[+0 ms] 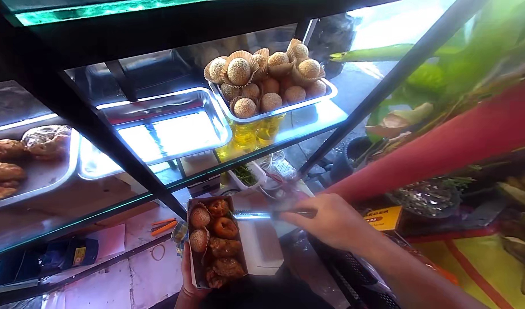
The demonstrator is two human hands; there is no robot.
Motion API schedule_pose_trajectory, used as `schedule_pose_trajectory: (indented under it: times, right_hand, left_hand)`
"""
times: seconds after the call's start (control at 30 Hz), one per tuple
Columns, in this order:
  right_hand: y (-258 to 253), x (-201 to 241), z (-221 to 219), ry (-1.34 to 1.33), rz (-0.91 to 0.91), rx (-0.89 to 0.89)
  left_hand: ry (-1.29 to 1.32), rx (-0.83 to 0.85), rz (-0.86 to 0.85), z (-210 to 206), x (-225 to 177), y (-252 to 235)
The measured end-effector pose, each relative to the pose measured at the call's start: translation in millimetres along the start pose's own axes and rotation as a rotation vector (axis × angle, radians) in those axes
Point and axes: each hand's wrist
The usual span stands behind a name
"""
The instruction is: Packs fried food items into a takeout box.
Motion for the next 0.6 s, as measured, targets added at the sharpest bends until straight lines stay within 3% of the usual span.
schedule_pose_trajectory:
  times: [0.27, 0.43, 0.6]
  right_hand:
    - [4, -2, 4, -0.108, 0.020, 0.022]
    - [10, -2, -1, -0.076, 0.028, 0.045]
    - [26, 10, -28, 0.226, 0.418, -0.385]
  left_hand:
    - [0.067, 0.038, 0.048, 29, -4, 21]
    - [0.090, 0.043, 0.072, 27, -5, 29]
    - [0.033, 0.079, 0.019, 6, -5, 24]
Point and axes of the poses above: each hand's wrist, its own y-axis away from the middle knuckle, its own z-axis out of the back of the hand, x = y × z, and after that the axes turned 15 degrees about -z, right-handed
